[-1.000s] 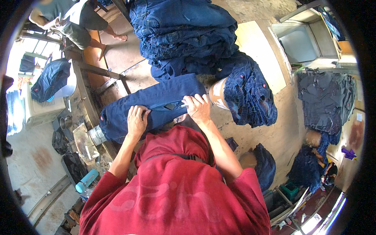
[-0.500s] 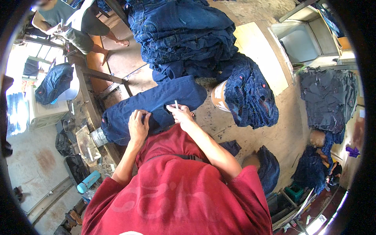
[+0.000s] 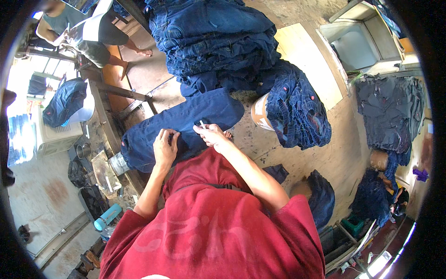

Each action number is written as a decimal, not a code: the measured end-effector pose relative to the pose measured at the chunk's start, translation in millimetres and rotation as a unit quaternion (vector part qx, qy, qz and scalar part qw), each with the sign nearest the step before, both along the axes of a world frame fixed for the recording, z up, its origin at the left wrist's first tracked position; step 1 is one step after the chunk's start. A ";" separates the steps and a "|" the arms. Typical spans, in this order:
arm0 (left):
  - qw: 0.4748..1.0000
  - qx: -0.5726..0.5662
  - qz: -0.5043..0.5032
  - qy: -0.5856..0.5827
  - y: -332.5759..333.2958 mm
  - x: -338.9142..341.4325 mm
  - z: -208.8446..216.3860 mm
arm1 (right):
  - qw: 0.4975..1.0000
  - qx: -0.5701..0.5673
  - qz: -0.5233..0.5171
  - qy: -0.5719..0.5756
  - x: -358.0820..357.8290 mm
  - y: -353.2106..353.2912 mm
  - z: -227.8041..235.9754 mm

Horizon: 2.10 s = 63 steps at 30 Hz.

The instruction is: The person repeatedly picks up denim garments from a pile, uses a small tool to pull out loose threads from seams and edges, and places the garments back on the pile. The process is repeated for multiple items.

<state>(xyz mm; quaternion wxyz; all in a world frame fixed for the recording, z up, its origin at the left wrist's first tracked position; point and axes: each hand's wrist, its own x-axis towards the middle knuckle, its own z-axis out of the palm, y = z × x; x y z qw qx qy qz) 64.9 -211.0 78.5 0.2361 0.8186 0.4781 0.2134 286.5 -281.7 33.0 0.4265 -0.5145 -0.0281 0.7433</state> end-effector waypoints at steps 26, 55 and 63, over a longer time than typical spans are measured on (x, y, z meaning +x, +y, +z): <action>0.763 -0.582 0.101 -0.263 -23.4 48.9 -29.7 | 0.806 0.084 0.094 -0.579 24.2 -17.8 19.9; 0.951 -0.026 0.278 0.132 86.0 -142.7 -22.2 | 0.931 -0.195 -0.173 -0.255 74.2 -80.3 -53.9; 0.982 -0.008 0.189 0.018 105.8 -138.9 -31.3 | 0.881 -0.224 -0.266 -0.321 90.6 -28.6 -89.1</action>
